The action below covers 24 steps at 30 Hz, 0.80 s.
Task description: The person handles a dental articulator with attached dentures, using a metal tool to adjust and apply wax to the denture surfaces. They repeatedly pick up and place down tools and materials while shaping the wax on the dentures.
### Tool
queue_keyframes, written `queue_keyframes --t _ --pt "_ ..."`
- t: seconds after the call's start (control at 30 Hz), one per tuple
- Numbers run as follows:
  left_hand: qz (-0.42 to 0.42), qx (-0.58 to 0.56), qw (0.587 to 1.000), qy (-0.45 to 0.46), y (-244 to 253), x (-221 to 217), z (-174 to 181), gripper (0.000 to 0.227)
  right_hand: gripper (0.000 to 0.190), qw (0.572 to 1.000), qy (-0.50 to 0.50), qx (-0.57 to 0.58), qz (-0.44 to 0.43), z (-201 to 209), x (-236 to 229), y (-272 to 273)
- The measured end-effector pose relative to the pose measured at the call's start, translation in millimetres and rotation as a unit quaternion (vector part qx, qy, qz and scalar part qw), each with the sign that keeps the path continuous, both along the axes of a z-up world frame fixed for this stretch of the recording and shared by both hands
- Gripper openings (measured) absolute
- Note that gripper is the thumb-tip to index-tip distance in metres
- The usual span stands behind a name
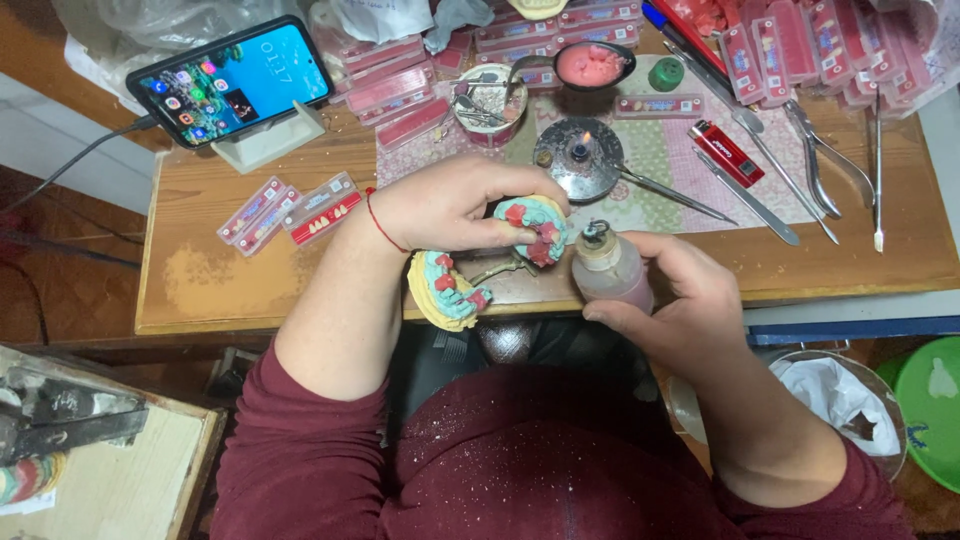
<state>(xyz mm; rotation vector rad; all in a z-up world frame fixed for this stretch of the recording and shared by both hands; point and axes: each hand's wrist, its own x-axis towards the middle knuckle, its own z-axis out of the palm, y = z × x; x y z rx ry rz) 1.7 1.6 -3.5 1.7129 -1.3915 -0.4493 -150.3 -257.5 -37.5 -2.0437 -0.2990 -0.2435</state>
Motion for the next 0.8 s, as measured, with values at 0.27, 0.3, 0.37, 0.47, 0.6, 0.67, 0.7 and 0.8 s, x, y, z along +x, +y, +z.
queue_keyframes --t 0.27,0.3,0.37,0.47,0.6,0.67,0.7,0.8 --pt "-0.001 0.009 1.0 0.007 0 -1 1 0.032 0.057 0.999 0.035 -0.037 -0.011 1 0 4" --pt "-0.001 0.01 1.0 0.003 0 -1 1 0.032 0.056 0.999 0.027 -0.034 -0.004 1 1 4" --pt "-0.004 0.011 1.0 -0.001 0 -1 2 0.032 0.056 0.999 0.019 -0.03 0.001 1 0 4" --pt "-0.003 0.011 1.0 -0.002 1 -1 4 0.032 0.054 1.0 0.023 -0.011 0.006 -4 0 0" --pt "0.003 0.033 0.999 0.031 4 -2 6 0.032 0.059 0.99 0.076 0.121 -0.012 -24 -5 -18" --pt "-0.005 0.048 0.997 0.064 3 -2 4 0.031 0.06 0.972 0.091 0.215 -0.041 -25 -7 -39" --pt "0.024 0.056 0.995 0.076 4 -1 2 0.032 0.059 0.963 0.055 0.256 -0.069 -22 -6 -52" --pt "0.046 0.069 0.995 0.063 3 1 -2 0.034 0.052 0.951 -0.051 0.248 -0.177 -22 -5 -115"
